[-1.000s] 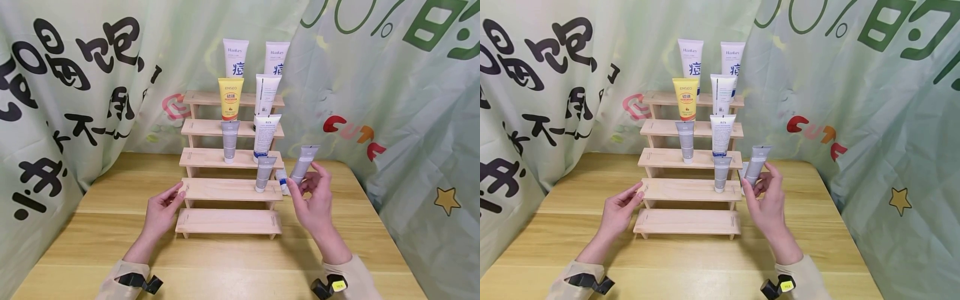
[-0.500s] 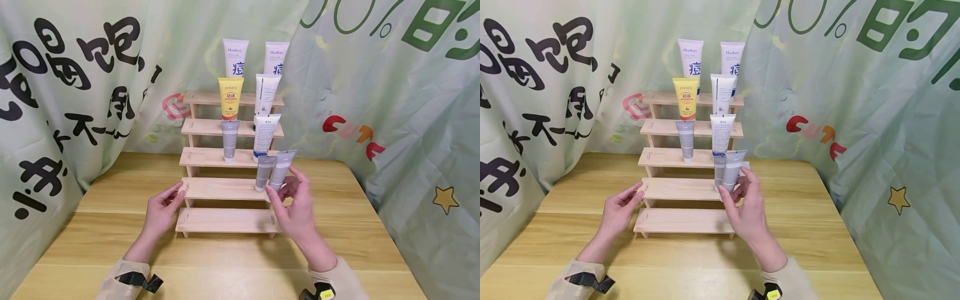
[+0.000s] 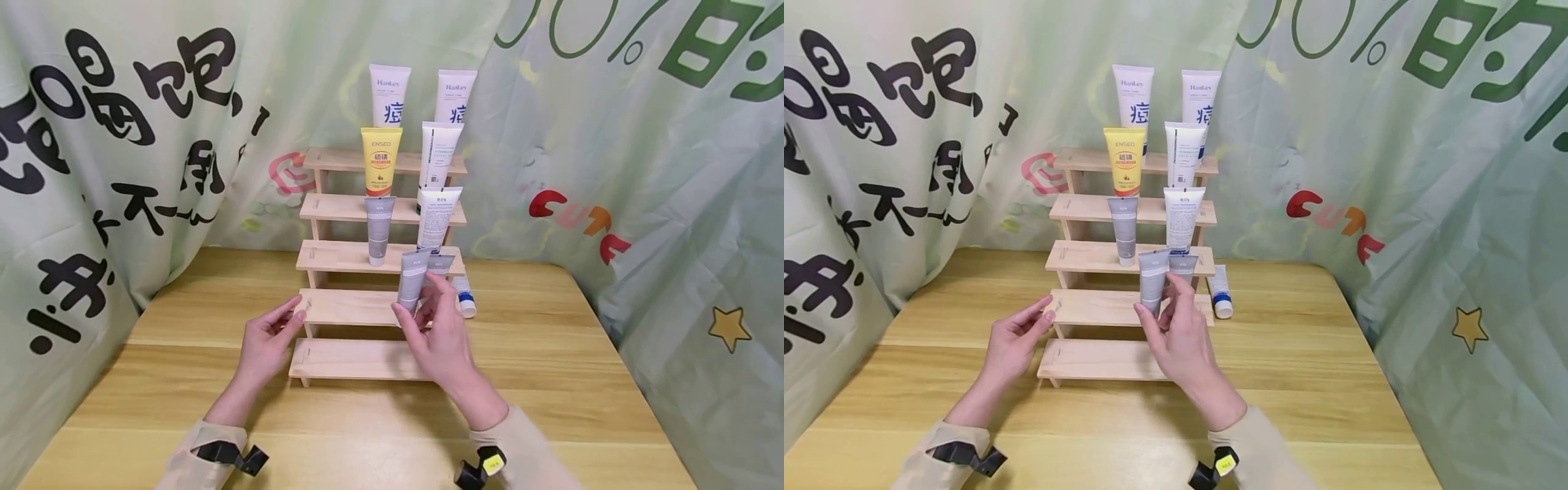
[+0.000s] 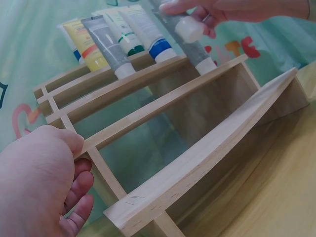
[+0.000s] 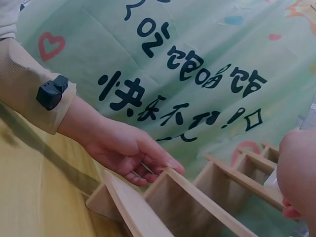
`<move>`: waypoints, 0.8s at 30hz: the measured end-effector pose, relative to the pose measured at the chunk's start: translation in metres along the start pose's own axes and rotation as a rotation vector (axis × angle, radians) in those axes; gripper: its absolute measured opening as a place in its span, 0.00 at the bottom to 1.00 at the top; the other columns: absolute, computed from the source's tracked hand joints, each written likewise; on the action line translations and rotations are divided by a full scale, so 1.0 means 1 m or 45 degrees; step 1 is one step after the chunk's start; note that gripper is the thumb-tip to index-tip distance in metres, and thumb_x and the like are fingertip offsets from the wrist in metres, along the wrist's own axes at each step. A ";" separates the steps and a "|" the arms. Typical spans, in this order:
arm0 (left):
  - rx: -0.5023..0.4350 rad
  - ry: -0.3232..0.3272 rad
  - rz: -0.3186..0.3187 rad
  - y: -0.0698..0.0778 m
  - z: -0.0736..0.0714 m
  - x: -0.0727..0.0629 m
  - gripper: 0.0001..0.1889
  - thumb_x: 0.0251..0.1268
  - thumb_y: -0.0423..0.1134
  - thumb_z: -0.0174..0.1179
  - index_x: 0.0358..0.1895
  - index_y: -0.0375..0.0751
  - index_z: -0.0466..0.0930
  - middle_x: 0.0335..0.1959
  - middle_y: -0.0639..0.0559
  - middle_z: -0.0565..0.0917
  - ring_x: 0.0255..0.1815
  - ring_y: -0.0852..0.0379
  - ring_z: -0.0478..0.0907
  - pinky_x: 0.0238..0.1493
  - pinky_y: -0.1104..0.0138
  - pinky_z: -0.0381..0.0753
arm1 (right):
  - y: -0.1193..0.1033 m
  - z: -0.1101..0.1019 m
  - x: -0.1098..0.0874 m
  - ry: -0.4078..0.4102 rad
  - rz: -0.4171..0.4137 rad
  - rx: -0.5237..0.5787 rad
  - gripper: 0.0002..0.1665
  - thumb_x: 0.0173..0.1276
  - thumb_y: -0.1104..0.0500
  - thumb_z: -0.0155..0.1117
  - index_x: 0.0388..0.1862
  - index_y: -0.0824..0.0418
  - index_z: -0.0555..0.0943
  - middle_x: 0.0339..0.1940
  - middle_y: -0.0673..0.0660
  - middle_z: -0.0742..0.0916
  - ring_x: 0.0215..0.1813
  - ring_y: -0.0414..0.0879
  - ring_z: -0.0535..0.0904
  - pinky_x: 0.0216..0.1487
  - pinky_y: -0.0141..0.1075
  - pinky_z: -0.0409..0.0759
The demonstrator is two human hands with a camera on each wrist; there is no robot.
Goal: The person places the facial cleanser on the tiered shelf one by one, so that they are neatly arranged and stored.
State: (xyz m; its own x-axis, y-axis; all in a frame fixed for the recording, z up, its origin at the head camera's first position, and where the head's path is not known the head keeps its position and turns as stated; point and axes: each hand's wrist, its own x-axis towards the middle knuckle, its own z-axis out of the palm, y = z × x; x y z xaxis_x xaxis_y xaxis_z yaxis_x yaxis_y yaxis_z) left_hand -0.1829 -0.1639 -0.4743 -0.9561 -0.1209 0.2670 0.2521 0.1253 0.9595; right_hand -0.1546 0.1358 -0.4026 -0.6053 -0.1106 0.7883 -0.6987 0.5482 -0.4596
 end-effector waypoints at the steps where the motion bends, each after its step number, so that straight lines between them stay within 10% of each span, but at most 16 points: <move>1: 0.003 0.000 -0.003 0.000 0.000 0.000 0.17 0.74 0.34 0.69 0.62 0.38 0.87 0.37 0.48 0.85 0.35 0.60 0.78 0.33 0.71 0.79 | 0.000 0.004 0.001 -0.003 0.005 -0.006 0.45 0.66 0.65 0.78 0.73 0.69 0.61 0.39 0.61 0.82 0.26 0.44 0.76 0.23 0.31 0.76; 24: 0.008 -0.002 0.001 -0.001 0.000 0.001 0.17 0.73 0.33 0.69 0.62 0.37 0.87 0.38 0.41 0.85 0.34 0.60 0.77 0.32 0.72 0.77 | 0.008 0.058 0.015 -0.052 0.140 -0.116 0.40 0.75 0.57 0.73 0.73 0.66 0.59 0.44 0.62 0.85 0.26 0.44 0.79 0.26 0.36 0.78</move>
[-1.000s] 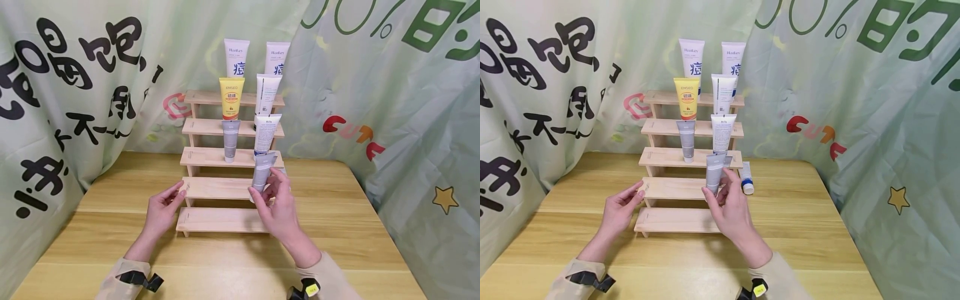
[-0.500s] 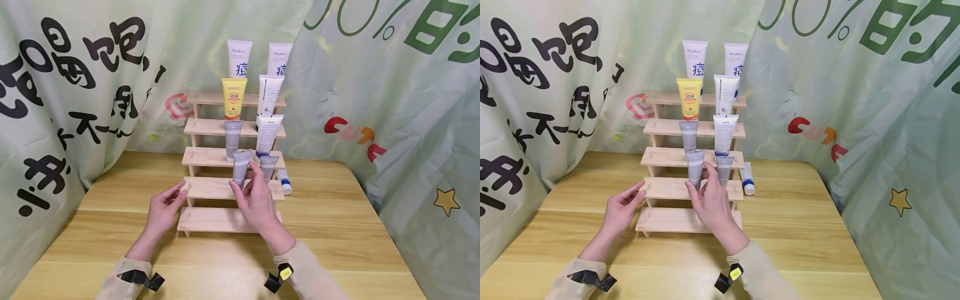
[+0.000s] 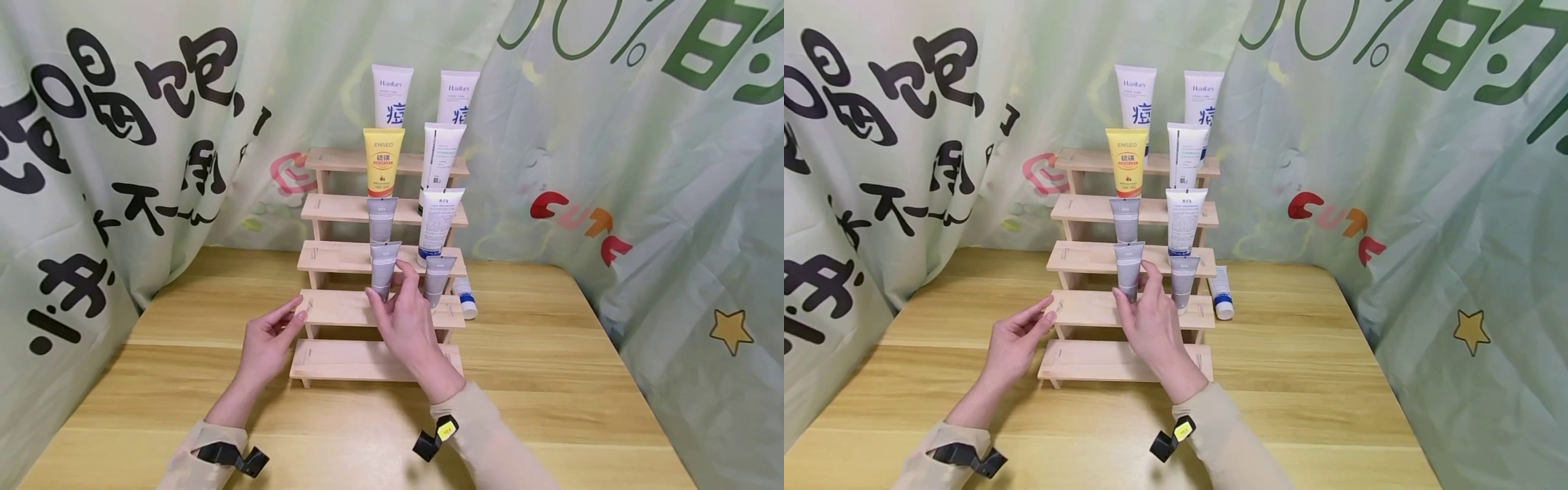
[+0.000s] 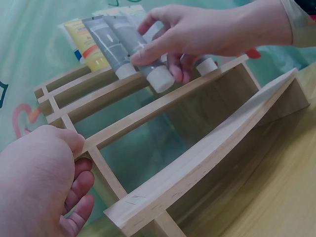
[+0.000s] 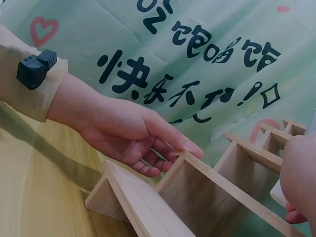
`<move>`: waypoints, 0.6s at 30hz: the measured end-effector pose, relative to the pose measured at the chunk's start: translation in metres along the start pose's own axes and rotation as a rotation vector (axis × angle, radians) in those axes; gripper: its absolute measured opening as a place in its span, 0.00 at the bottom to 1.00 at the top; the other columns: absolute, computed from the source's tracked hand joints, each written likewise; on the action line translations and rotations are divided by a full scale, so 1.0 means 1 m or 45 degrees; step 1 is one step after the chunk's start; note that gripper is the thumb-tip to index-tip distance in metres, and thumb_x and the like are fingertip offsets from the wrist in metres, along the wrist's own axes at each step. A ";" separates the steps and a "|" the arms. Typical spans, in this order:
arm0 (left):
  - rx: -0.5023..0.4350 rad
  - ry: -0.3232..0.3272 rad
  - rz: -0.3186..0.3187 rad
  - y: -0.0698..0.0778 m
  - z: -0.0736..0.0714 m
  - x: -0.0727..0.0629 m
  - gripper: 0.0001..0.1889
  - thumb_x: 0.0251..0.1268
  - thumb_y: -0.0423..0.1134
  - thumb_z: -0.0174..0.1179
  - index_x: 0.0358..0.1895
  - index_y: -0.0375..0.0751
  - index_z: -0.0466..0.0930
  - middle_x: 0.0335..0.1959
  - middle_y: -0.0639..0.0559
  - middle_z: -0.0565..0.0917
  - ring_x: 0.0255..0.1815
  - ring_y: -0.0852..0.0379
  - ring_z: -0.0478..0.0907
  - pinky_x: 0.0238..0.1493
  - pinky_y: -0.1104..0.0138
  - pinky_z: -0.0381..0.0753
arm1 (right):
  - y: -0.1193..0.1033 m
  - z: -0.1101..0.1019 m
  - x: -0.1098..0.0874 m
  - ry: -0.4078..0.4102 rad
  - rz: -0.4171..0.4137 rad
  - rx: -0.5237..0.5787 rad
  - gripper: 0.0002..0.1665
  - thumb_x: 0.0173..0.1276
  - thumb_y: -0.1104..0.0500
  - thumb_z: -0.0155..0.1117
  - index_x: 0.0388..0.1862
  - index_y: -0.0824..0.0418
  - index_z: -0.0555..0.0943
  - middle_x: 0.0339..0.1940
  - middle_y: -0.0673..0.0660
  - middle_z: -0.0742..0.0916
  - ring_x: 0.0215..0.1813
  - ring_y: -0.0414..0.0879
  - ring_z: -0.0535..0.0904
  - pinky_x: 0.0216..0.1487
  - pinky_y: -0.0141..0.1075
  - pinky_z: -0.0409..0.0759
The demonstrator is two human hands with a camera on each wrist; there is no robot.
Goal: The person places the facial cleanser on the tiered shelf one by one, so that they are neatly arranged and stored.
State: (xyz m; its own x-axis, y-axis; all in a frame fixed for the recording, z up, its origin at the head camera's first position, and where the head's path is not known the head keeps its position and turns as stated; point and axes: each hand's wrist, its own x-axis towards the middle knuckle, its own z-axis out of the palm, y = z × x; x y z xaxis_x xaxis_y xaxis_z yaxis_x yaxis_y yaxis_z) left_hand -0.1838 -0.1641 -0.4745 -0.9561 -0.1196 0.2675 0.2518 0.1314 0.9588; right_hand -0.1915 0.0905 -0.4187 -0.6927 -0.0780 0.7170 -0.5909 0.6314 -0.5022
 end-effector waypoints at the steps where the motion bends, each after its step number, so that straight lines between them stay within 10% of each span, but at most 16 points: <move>1: -0.003 0.000 -0.001 0.000 0.000 0.000 0.17 0.73 0.33 0.69 0.62 0.36 0.87 0.38 0.41 0.85 0.34 0.60 0.77 0.32 0.72 0.77 | 0.000 0.001 0.000 -0.007 0.008 -0.010 0.39 0.75 0.57 0.73 0.73 0.66 0.59 0.44 0.61 0.85 0.27 0.44 0.79 0.26 0.36 0.79; 18: -0.021 -0.004 0.001 0.000 0.000 -0.001 0.17 0.73 0.34 0.70 0.62 0.37 0.87 0.39 0.41 0.85 0.35 0.60 0.77 0.32 0.71 0.78 | 0.002 0.010 -0.002 -0.052 0.001 -0.018 0.36 0.75 0.59 0.72 0.70 0.70 0.63 0.43 0.61 0.81 0.33 0.46 0.79 0.33 0.34 0.81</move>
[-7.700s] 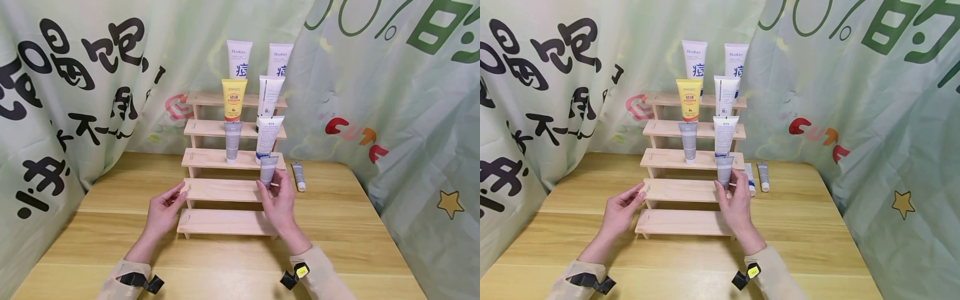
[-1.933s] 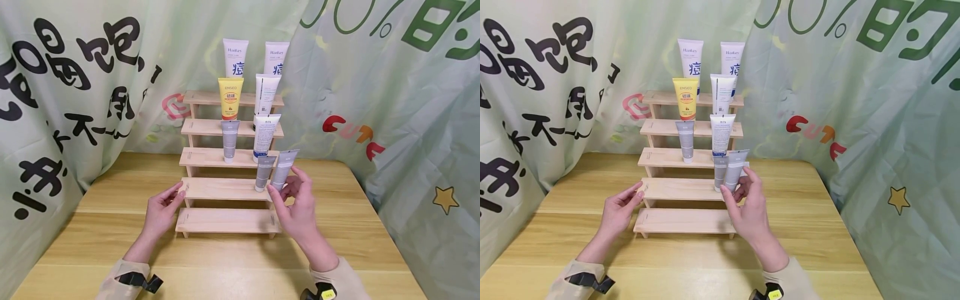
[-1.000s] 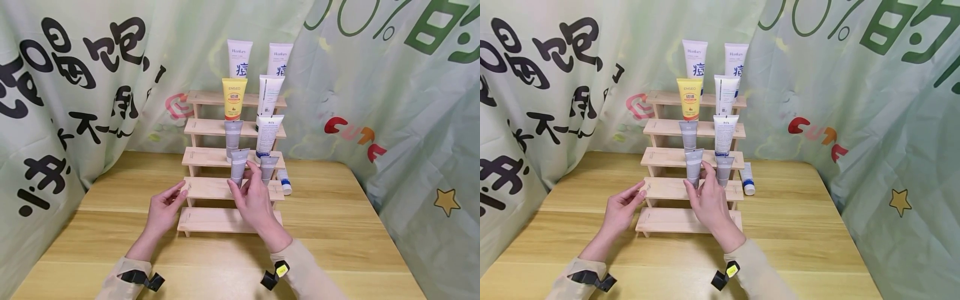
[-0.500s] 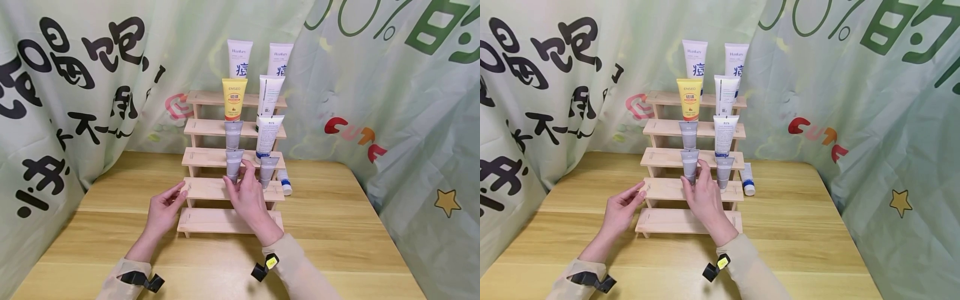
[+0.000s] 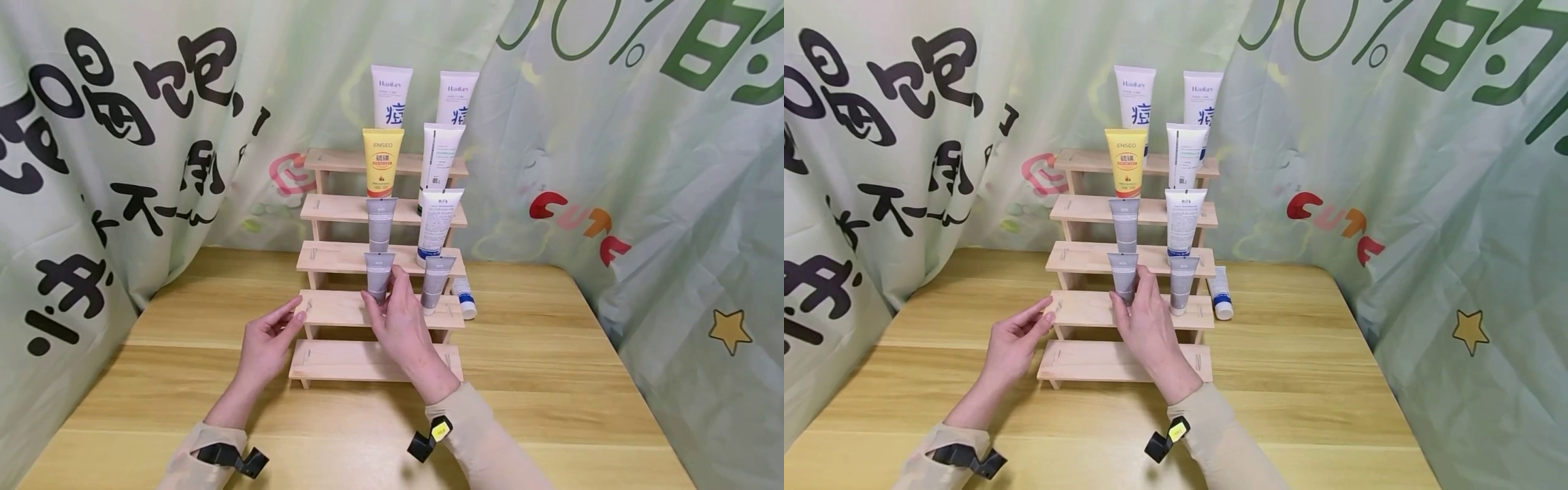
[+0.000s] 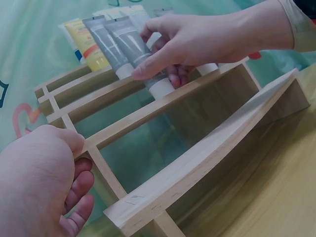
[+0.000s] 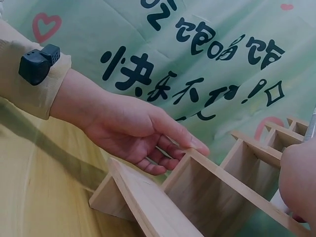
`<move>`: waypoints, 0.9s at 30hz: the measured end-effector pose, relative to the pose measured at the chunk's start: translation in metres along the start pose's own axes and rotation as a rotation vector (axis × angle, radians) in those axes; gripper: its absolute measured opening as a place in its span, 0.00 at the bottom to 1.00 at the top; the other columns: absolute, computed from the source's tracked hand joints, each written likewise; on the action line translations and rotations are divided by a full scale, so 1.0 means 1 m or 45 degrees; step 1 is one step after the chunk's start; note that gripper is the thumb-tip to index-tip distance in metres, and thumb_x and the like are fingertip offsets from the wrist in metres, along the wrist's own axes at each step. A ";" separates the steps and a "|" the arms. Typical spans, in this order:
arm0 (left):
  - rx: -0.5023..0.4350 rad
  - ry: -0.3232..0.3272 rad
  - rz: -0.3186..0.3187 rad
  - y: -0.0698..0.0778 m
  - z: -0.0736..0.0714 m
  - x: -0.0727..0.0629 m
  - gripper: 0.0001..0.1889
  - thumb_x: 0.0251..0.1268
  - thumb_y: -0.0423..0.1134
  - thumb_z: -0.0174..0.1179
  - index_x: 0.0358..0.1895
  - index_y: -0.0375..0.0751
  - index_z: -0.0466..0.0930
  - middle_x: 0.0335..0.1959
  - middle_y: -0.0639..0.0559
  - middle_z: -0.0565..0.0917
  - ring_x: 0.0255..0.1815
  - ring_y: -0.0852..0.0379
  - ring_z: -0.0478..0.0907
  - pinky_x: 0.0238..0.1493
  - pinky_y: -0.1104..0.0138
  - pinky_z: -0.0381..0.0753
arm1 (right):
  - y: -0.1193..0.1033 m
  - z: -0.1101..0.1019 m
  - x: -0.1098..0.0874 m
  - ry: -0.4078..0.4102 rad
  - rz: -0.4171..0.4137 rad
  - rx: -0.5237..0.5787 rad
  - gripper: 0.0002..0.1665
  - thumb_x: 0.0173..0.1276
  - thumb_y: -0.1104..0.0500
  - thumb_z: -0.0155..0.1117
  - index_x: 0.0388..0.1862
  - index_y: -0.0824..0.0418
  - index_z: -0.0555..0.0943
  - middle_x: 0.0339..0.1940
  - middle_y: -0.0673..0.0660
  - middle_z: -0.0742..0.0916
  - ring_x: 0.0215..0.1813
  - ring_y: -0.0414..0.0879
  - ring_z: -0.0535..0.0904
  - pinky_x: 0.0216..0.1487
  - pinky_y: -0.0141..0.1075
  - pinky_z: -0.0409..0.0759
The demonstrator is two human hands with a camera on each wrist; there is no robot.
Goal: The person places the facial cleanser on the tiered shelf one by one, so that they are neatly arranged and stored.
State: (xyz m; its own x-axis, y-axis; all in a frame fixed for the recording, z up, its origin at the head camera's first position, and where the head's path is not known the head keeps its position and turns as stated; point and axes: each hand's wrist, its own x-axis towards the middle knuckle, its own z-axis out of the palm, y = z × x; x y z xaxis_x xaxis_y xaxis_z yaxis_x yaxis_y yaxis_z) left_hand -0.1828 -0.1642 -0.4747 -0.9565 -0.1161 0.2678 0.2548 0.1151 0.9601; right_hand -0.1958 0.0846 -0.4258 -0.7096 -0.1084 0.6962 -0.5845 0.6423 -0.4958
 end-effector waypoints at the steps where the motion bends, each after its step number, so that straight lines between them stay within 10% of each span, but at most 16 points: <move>1: -0.002 0.000 -0.001 0.000 0.000 0.000 0.17 0.73 0.34 0.70 0.62 0.38 0.87 0.39 0.42 0.85 0.35 0.60 0.77 0.32 0.71 0.78 | 0.000 0.000 0.000 -0.001 0.001 0.002 0.36 0.75 0.59 0.72 0.70 0.69 0.63 0.43 0.61 0.81 0.33 0.47 0.79 0.33 0.34 0.81; 16: 0.002 0.005 -0.010 0.001 0.001 0.000 0.17 0.73 0.35 0.70 0.62 0.39 0.87 0.40 0.42 0.86 0.36 0.60 0.78 0.33 0.70 0.80 | -0.006 -0.026 -0.010 -0.087 0.152 0.053 0.48 0.67 0.56 0.81 0.73 0.65 0.60 0.47 0.60 0.81 0.35 0.47 0.79 0.35 0.37 0.81; 27: 0.007 0.011 -0.019 0.003 0.001 0.000 0.17 0.72 0.35 0.71 0.62 0.39 0.87 0.42 0.38 0.88 0.37 0.62 0.80 0.34 0.72 0.81 | -0.017 -0.067 -0.016 -0.028 -0.010 0.110 0.47 0.63 0.60 0.83 0.71 0.67 0.63 0.42 0.60 0.81 0.31 0.47 0.80 0.32 0.35 0.82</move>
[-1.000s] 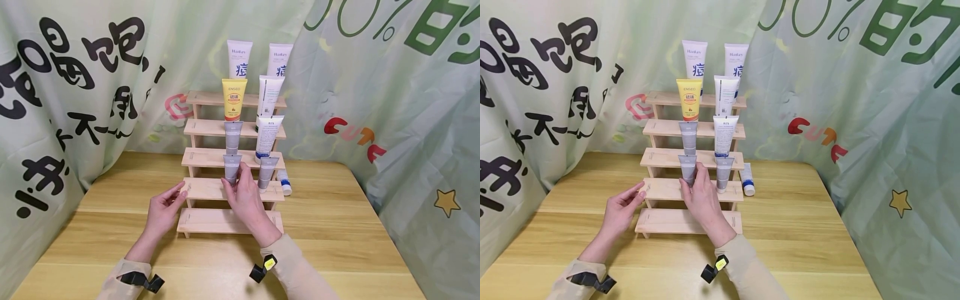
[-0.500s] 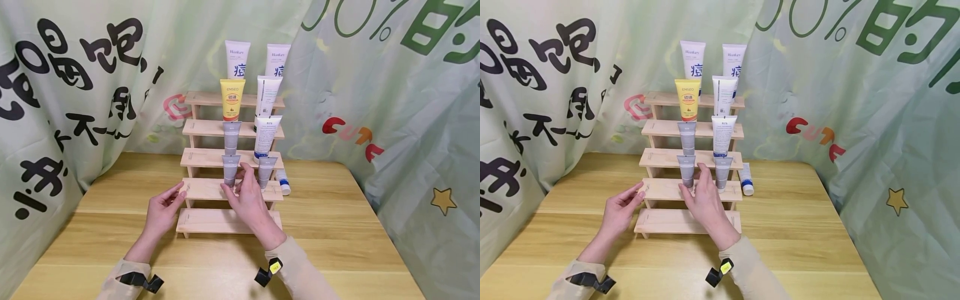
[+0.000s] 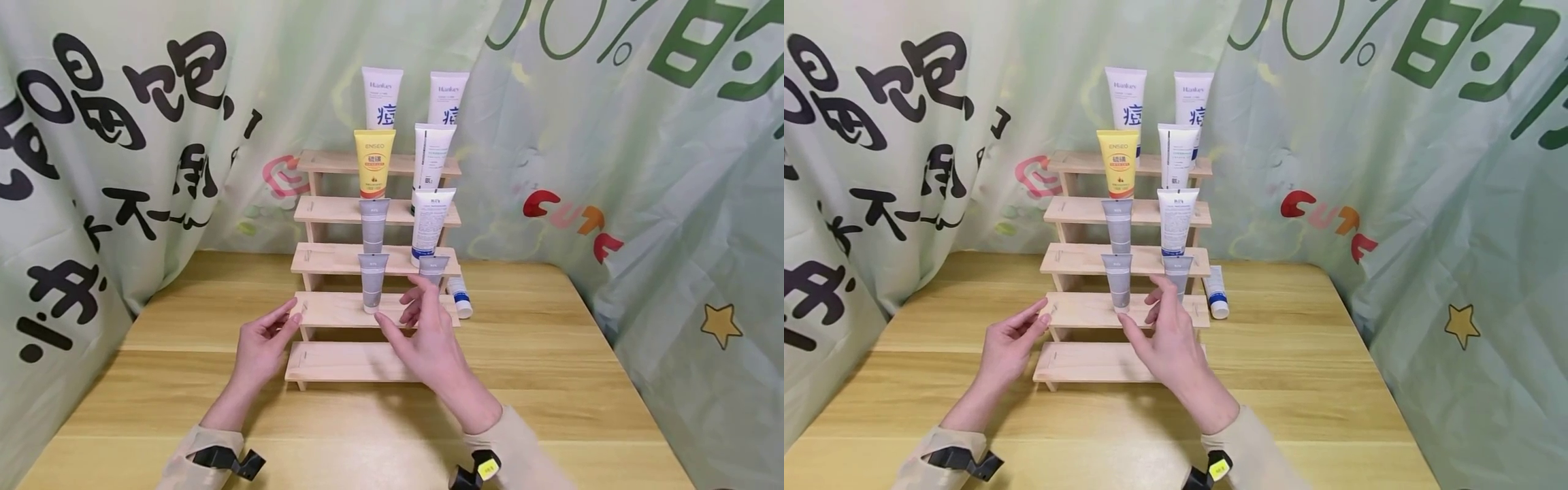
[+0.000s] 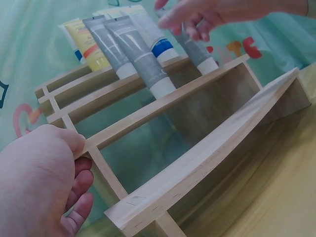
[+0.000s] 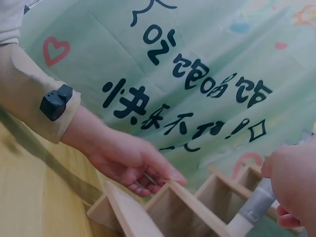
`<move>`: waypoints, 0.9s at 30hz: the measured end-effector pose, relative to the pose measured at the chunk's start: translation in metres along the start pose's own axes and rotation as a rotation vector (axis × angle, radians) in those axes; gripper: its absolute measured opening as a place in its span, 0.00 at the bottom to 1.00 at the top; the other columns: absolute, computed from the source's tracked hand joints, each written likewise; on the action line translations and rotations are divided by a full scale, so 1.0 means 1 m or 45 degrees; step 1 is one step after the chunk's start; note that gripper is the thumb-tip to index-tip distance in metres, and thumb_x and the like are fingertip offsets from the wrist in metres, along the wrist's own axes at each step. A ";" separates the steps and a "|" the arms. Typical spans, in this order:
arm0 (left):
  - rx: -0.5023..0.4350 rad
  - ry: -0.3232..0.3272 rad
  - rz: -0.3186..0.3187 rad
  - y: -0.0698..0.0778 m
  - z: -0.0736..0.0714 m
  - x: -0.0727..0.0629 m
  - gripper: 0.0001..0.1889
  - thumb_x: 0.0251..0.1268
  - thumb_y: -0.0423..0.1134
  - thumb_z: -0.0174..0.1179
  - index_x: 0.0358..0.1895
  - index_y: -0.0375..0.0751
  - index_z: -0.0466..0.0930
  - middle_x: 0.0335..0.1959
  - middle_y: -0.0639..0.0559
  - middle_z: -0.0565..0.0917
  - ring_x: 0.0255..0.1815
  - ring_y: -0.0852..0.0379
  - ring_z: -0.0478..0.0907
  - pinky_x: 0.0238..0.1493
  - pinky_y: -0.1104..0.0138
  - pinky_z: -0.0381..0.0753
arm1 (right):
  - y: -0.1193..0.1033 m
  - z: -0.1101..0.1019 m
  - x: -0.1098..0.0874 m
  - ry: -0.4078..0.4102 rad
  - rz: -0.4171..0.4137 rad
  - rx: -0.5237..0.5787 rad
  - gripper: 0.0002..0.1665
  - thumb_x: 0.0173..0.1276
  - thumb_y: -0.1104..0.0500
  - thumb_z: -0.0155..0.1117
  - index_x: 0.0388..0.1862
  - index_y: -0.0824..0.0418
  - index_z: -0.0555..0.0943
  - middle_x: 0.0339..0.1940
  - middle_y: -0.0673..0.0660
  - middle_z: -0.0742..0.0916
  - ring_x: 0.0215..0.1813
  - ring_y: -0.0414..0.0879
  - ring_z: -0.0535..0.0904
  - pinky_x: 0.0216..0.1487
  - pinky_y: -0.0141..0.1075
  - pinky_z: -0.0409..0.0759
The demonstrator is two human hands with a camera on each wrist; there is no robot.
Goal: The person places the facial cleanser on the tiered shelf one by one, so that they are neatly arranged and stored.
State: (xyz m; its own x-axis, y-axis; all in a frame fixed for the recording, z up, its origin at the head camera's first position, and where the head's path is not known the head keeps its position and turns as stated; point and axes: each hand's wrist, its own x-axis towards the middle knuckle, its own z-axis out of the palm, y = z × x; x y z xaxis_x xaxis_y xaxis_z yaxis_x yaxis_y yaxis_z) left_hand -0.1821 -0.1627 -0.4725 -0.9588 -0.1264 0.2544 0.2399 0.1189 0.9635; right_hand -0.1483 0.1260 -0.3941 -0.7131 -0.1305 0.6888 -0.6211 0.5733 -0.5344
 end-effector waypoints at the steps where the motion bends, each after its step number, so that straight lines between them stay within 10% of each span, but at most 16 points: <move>1: 0.001 0.001 0.000 0.000 0.000 0.000 0.17 0.72 0.35 0.71 0.62 0.39 0.87 0.42 0.38 0.88 0.37 0.62 0.80 0.34 0.72 0.81 | -0.001 -0.004 0.000 0.011 -0.022 -0.002 0.47 0.62 0.61 0.83 0.71 0.67 0.63 0.42 0.60 0.81 0.31 0.47 0.80 0.32 0.36 0.82; 18: -0.022 0.008 0.024 -0.001 -0.001 0.001 0.17 0.72 0.34 0.71 0.61 0.38 0.88 0.41 0.44 0.89 0.38 0.63 0.81 0.35 0.75 0.80 | 0.008 -0.063 0.006 0.148 -0.129 -0.131 0.39 0.59 0.68 0.82 0.64 0.69 0.70 0.42 0.59 0.83 0.33 0.47 0.80 0.31 0.41 0.83; 27: -0.012 -0.006 0.028 -0.001 0.000 0.000 0.17 0.72 0.34 0.70 0.62 0.38 0.87 0.41 0.42 0.89 0.37 0.62 0.80 0.33 0.73 0.81 | 0.048 -0.088 0.005 0.179 -0.055 -0.205 0.36 0.62 0.67 0.80 0.64 0.72 0.71 0.43 0.62 0.84 0.34 0.49 0.81 0.34 0.34 0.80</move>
State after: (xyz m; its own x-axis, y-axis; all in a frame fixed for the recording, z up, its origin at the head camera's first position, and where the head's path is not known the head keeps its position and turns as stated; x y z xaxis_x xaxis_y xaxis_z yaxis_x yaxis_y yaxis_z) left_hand -0.1822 -0.1628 -0.4730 -0.9540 -0.1194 0.2749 0.2622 0.1122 0.9585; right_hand -0.1526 0.2240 -0.3734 -0.6278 -0.0504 0.7767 -0.5820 0.6931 -0.4254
